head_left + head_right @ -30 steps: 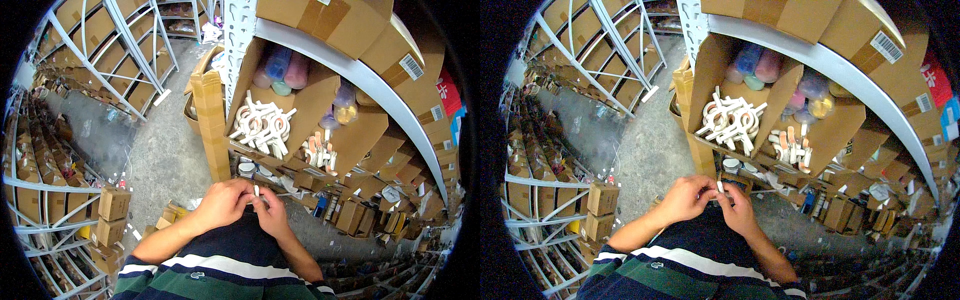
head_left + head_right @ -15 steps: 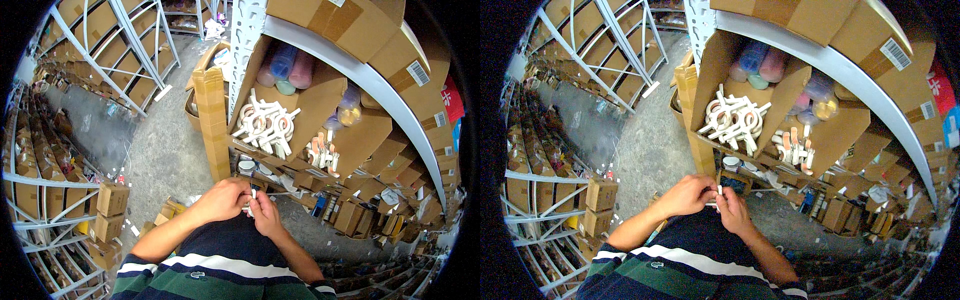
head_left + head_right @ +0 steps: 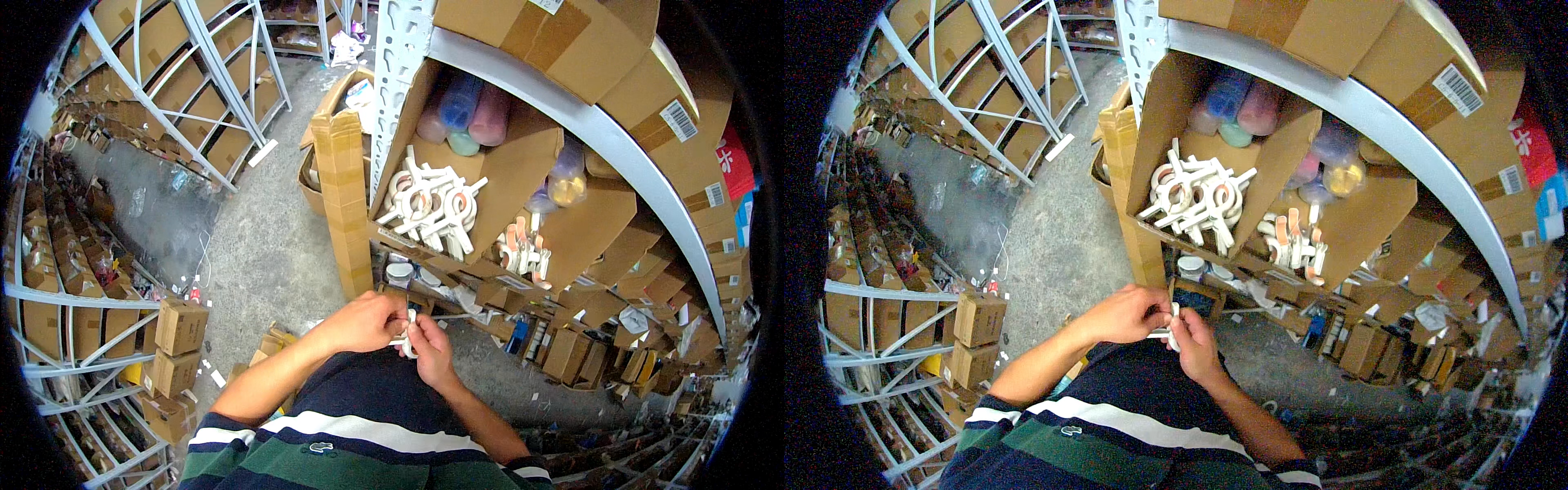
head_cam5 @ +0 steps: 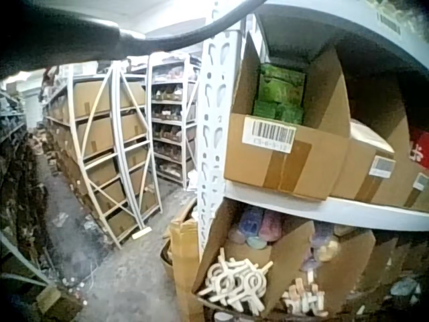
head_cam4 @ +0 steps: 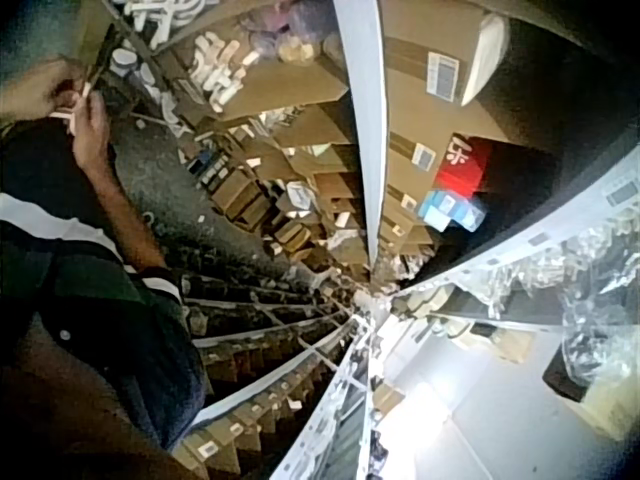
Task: The person assembles small white plastic components by hand in a warehouse setting. They repeatedly pick up two distinct parts, a curved piece and a straight piece, and snap them together to form a single unit. The person handles the items one at a time, inspecting the fit before placing the assembled unit back into a cardboard box.
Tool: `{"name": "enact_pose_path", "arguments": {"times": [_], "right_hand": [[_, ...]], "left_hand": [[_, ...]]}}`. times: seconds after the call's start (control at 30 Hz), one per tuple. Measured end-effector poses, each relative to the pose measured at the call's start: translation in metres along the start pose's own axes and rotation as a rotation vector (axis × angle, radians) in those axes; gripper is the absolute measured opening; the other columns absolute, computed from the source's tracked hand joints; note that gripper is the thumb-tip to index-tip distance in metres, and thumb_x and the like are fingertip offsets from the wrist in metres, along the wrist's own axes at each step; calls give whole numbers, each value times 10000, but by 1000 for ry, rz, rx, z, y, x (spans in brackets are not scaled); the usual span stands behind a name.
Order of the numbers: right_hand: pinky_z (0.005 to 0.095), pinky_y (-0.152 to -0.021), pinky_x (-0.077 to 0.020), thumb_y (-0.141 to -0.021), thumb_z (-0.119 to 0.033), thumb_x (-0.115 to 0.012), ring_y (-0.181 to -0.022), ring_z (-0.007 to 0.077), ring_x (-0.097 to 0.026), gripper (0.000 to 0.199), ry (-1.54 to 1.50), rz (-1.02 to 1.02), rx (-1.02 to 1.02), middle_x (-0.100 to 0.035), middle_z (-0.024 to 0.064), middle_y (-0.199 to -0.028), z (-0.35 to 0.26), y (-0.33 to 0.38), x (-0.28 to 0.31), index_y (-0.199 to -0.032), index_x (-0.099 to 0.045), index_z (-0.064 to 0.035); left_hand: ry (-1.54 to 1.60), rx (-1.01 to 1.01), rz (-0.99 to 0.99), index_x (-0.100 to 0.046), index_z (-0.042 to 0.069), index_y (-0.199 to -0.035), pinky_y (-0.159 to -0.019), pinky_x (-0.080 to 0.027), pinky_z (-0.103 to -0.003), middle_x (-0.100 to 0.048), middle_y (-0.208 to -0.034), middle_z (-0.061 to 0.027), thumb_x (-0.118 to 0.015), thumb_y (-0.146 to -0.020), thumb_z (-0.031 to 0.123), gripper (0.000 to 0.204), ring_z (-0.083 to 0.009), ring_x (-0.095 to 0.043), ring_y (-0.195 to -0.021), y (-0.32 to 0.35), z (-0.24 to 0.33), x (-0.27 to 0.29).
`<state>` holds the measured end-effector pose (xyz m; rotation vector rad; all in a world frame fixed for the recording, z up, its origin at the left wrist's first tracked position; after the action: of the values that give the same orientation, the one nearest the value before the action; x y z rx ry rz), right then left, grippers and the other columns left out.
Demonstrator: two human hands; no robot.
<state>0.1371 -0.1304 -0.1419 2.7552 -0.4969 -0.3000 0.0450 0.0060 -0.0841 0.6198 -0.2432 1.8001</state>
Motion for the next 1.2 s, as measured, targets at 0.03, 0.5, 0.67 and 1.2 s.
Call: {"name": "enact_pose_path", "arguments": {"times": [0.03, 0.5, 0.67, 1.2], "right_hand": [[245, -572, -454, -999, -235, -468, -639, 100, -576, 224, -16, -18, -11, -611, 29, -759, 0, -1, 1, -1058, -546, -33], [253, -665, -489, -964, -200, -549, -768, 119, -624, 230, 20, 1, 68, -651, 53, -934, 6, -9, 2, -1107, -565, -22], [255, -701, -494, -942, -202, -593, -815, 104, -625, 265, 151, 62, 84, -680, 67, -916, 3, -8, 7, -1104, -627, 4], [213, -528, -409, -950, -174, -557, -588, 50, -531, 196, 147, -51, 38, -618, 2, -676, -19, -2, 4, -977, -667, -14]], "left_hand": [[-2, 4, -6, -623, 27, -863, -685, -479, -462, -640, -790, -185, -629, -850, 193, 167, -378, -627, -771, 0, -2, -1], [-14, 125, -20, -652, 11, -833, -712, -495, -456, -651, -792, -202, -648, -812, 186, 177, -381, -636, -800, 11, -3, -15], [15, 70, 102, -650, -9, -848, -716, -494, -463, -646, -809, -197, -645, -812, 160, 173, -386, -629, -814, 15, 5, -17], [563, 72, 222, -679, 28, -1011, -744, -503, -274, -679, -863, -44, -710, -841, 98, 187, -113, -627, -808, 11, -14, -8]]}}
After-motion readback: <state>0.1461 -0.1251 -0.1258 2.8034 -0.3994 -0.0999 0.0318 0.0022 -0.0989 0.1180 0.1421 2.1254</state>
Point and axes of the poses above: each hand's wrist, its own y-axis away from the middle knuckle, its own x-axis out of the back of the hand, z = x × y, the point moved 3 cm from there along -y, towards the middle knuckle
